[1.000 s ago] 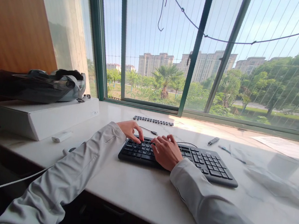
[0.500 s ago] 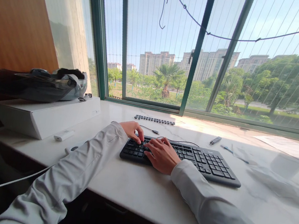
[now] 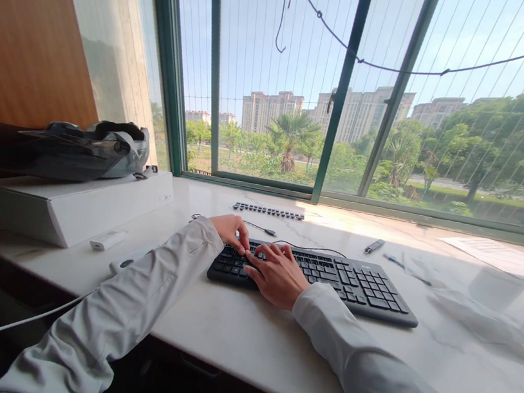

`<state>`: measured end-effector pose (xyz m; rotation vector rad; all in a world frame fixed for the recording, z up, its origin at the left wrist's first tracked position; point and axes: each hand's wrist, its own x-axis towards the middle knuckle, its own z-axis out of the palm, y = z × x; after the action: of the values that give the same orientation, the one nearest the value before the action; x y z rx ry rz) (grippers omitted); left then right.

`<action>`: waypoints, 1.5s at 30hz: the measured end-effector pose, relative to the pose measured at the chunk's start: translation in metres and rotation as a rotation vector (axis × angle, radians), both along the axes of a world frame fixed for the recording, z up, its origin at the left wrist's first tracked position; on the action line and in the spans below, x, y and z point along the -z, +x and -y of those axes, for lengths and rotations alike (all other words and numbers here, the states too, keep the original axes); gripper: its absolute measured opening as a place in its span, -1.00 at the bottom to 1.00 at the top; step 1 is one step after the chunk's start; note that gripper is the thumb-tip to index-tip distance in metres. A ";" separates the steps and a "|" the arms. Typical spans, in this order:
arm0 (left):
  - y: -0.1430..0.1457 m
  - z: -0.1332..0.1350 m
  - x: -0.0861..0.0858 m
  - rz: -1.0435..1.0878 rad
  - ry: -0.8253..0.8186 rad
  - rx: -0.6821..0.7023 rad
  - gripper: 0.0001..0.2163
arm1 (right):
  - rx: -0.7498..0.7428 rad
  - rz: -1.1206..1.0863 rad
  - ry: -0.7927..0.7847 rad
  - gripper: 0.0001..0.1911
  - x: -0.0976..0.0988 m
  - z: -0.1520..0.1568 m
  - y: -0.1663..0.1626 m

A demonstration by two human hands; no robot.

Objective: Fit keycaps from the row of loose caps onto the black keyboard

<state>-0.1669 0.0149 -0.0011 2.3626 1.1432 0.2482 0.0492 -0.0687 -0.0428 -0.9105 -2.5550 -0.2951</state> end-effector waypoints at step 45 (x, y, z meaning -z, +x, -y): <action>-0.001 -0.002 -0.001 -0.084 0.023 -0.028 -0.71 | 0.023 -0.035 0.016 -0.60 0.000 0.004 -0.005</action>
<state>-0.1679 0.0173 0.0000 2.3991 1.2191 0.1738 0.0445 -0.0728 -0.0423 -0.9316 -2.5079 -0.3033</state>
